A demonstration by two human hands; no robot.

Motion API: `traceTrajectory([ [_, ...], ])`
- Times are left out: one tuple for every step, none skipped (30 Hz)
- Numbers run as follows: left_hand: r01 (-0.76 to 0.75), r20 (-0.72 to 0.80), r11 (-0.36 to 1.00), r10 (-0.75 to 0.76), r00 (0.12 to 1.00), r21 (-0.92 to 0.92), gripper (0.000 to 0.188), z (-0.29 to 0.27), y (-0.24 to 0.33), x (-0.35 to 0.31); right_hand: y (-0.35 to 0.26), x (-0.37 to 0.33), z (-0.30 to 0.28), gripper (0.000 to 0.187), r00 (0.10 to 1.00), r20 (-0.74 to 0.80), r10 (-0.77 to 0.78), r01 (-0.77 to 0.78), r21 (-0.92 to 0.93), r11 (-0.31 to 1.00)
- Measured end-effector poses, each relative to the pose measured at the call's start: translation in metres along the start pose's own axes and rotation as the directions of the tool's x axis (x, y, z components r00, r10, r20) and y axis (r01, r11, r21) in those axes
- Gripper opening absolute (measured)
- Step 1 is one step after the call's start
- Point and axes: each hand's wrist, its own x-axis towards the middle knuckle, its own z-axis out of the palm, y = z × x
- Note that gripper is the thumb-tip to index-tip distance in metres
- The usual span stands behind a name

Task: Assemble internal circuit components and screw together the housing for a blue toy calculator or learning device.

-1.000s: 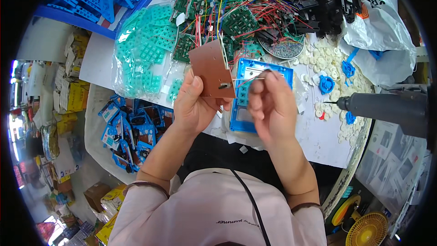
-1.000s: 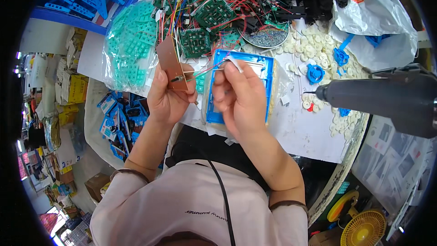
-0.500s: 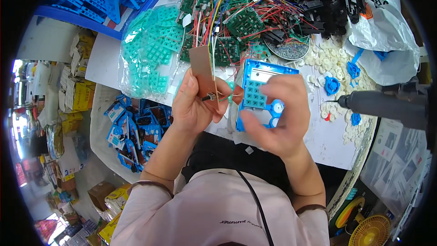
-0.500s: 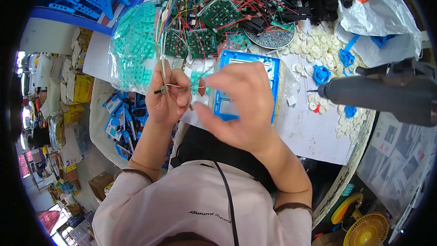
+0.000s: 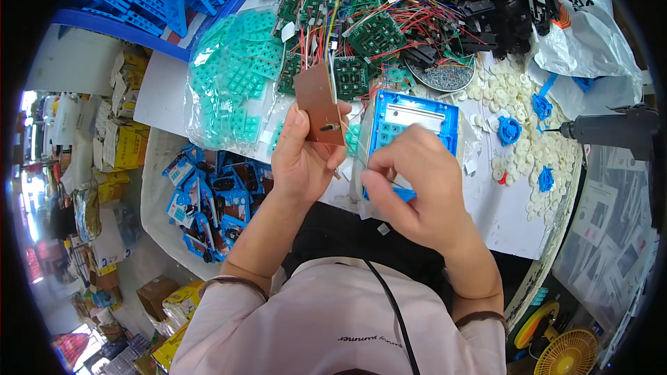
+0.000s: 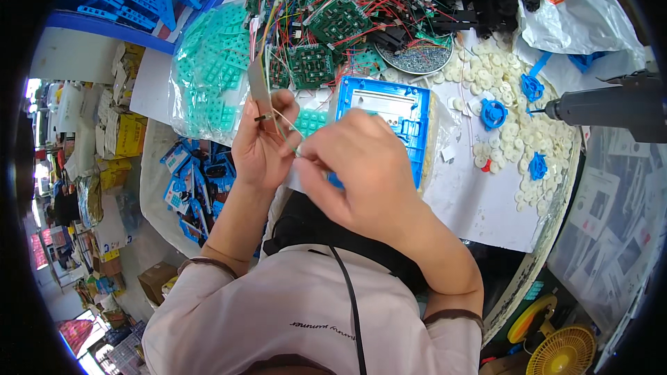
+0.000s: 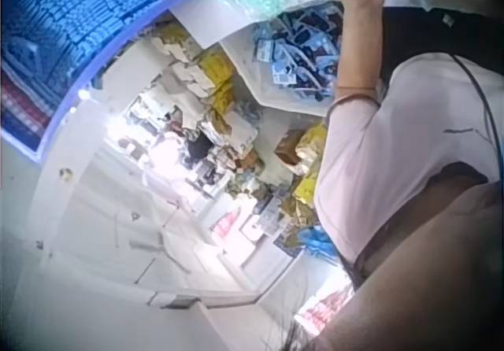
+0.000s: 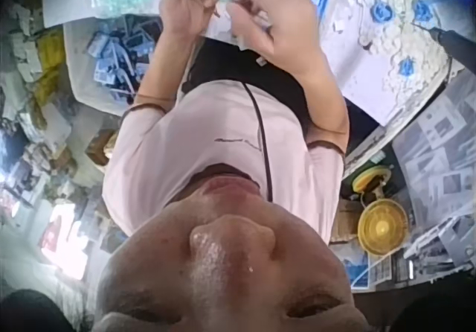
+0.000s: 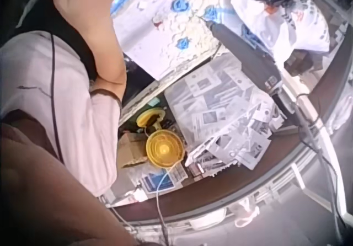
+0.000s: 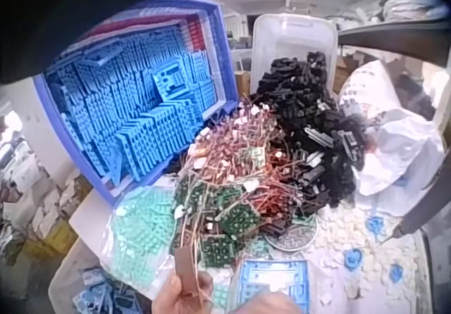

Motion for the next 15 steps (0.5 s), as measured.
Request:
traceTrajectory([
  [-0.019,-0.072,0.999,0.022,0.997,0.040,0.041,0.008,-0.002,-0.001,-0.001,-0.003,-0.003,0.006,0.989,0.093,0.118,-0.125,0.077,0.989],
  [-0.035,-0.143,0.996,0.046,0.989,0.082,0.042,0.015,-0.002,-0.002,-0.001,-0.003,-0.005,0.006,0.952,0.167,0.257,-0.282,0.147,0.948],
  [-0.025,-0.082,0.994,0.034,0.996,0.109,0.042,0.018,-0.001,-0.001,-0.002,-0.003,-0.007,0.008,0.890,0.245,0.385,-0.435,0.199,0.878],
  [-0.018,-0.022,0.990,0.021,1.000,0.138,0.043,0.020,-0.001,0.000,-0.003,-0.003,-0.009,0.011,0.805,0.328,0.495,-0.577,0.236,0.782],
  [-0.006,0.048,0.993,0.000,0.999,0.121,0.043,0.021,-0.001,0.000,-0.002,-0.003,-0.009,0.012,0.811,0.360,0.461,-0.554,0.221,0.803],
  [0.007,0.119,0.994,-0.020,0.993,0.109,0.043,0.021,0.001,0.001,0.001,-0.002,-0.009,0.013,0.816,0.393,0.423,-0.528,0.210,0.823],
  [0.033,0.200,0.998,-0.043,0.979,0.053,0.043,0.020,0.004,0.003,0.003,-0.003,-0.008,0.015,0.819,0.425,0.386,-0.500,0.200,0.842],
  [0.063,0.282,0.998,-0.060,0.958,-0.002,0.044,0.018,0.007,0.004,0.005,-0.006,-0.009,0.016,0.833,0.396,0.385,-0.498,0.234,0.835],
  [0.041,0.256,0.997,-0.057,0.965,0.069,0.045,0.017,0.009,0.002,0.008,-0.010,-0.012,0.017,0.845,0.369,0.386,-0.494,0.267,0.827],
  [0.020,0.232,0.990,-0.052,0.971,0.139,0.047,0.016,0.010,0.001,0.008,-0.012,-0.014,0.019,0.856,0.341,0.388,-0.490,0.300,0.819],
  [0.002,0.208,0.978,-0.046,0.977,0.208,0.049,0.015,0.010,0.000,0.007,-0.009,-0.016,0.019,0.863,0.285,0.416,-0.503,0.418,0.757],
  [-0.008,0.162,0.958,-0.041,0.986,0.286,0.049,0.016,0.009,-0.003,0.003,-0.003,-0.019,0.020,0.861,0.228,0.455,-0.502,0.528,0.685],
  [-0.013,0.119,0.932,-0.032,0.992,0.363,0.049,0.017,0.007,-0.006,0.001,0.002,-0.020,0.020,0.850,0.174,0.497,-0.483,0.632,0.606],
  [-0.015,0.076,0.899,-0.021,0.997,0.437,0.050,0.018,0.004,-0.009,0.002,0.005,-0.018,0.020,0.855,0.198,0.479,-0.464,0.703,0.539],
  [-0.010,0.055,0.899,-0.016,0.998,0.438,0.049,0.023,0.001,-0.010,0.003,0.007,-0.014,0.020,0.861,0.220,0.458,-0.444,0.765,0.466],
])
